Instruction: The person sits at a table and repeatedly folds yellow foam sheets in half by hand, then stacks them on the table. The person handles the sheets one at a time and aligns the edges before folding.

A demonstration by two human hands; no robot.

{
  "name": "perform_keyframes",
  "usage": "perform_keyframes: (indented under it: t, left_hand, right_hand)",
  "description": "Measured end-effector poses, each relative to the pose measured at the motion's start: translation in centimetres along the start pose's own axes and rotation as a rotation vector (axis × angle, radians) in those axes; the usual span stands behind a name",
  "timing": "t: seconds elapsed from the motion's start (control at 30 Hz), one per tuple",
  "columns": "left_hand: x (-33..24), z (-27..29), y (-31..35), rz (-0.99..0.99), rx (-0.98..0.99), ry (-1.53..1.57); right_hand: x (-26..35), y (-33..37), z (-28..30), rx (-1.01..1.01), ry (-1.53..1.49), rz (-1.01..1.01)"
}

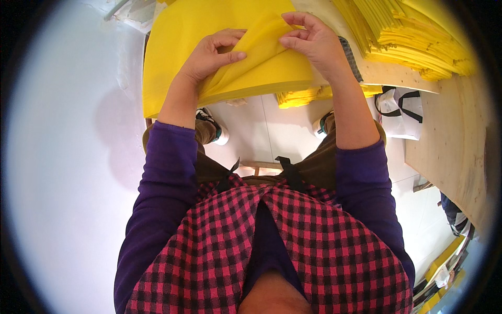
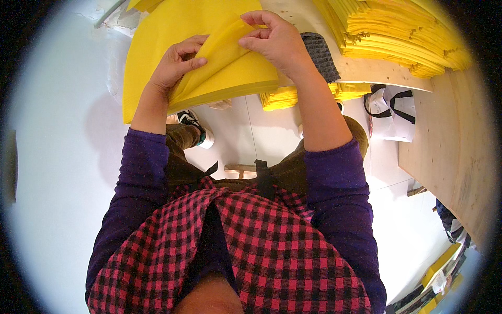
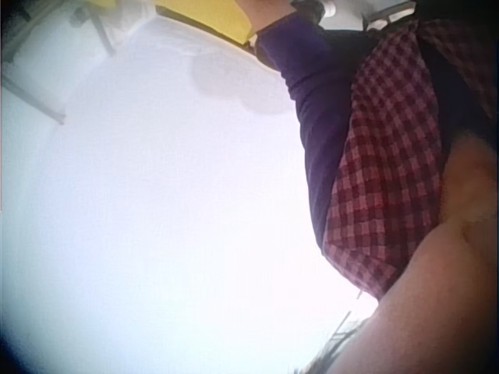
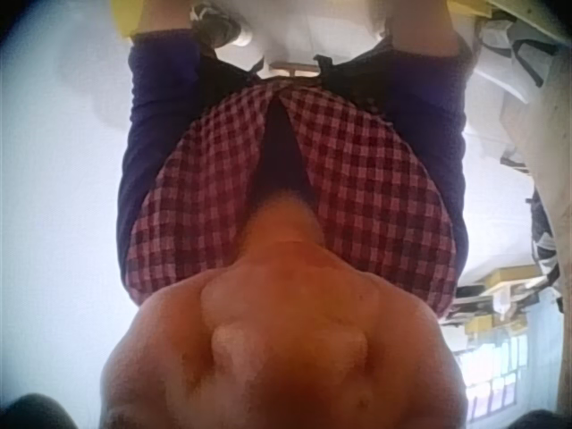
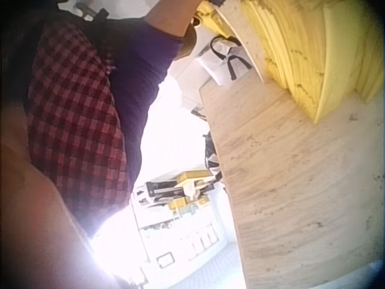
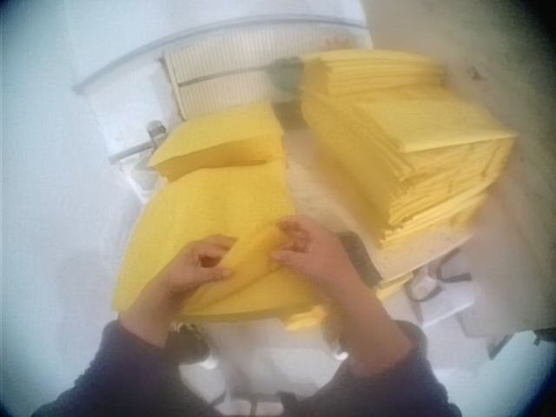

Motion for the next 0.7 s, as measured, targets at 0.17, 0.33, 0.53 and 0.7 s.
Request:
perform_keyframes:
  t: [0.17, 0.33, 0.53, 0.7]
  left_hand:
    - [0.4, 0.2, -0.2, -0.028, 0.023, -0.056]
    - [0.2, 0.4, -0.4, -0.107, 0.019, -0.196]
    - [-0.4, -0.4, 0.0, -0.005, 0.0, -0.001]
    - [-0.6, -0.5, -0.1, -0.018, 0.005, -0.089]
  right_hand:
    - [0.2, 0.2, -0.1, 0.004, 0.024, -0.04]
    - [0.6, 0.5, 0.1, -0.041, 0.146, 0.001]
    - [0.2, 0.3, 0.2, -0.088, 0.111, 0.028]
    - [0.9, 0.2, 0.0, -0.119, 0.09, 0.11]
Point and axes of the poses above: each hand's wrist, its own y-axis away from the middle knuckle, its own z-axis out of the back of the hand, x = y × z, the point moved 7 cm from there along -y, towards the middle knuckle, and after that the axes turned 9 degrees about -x, right-handed, at the moved point
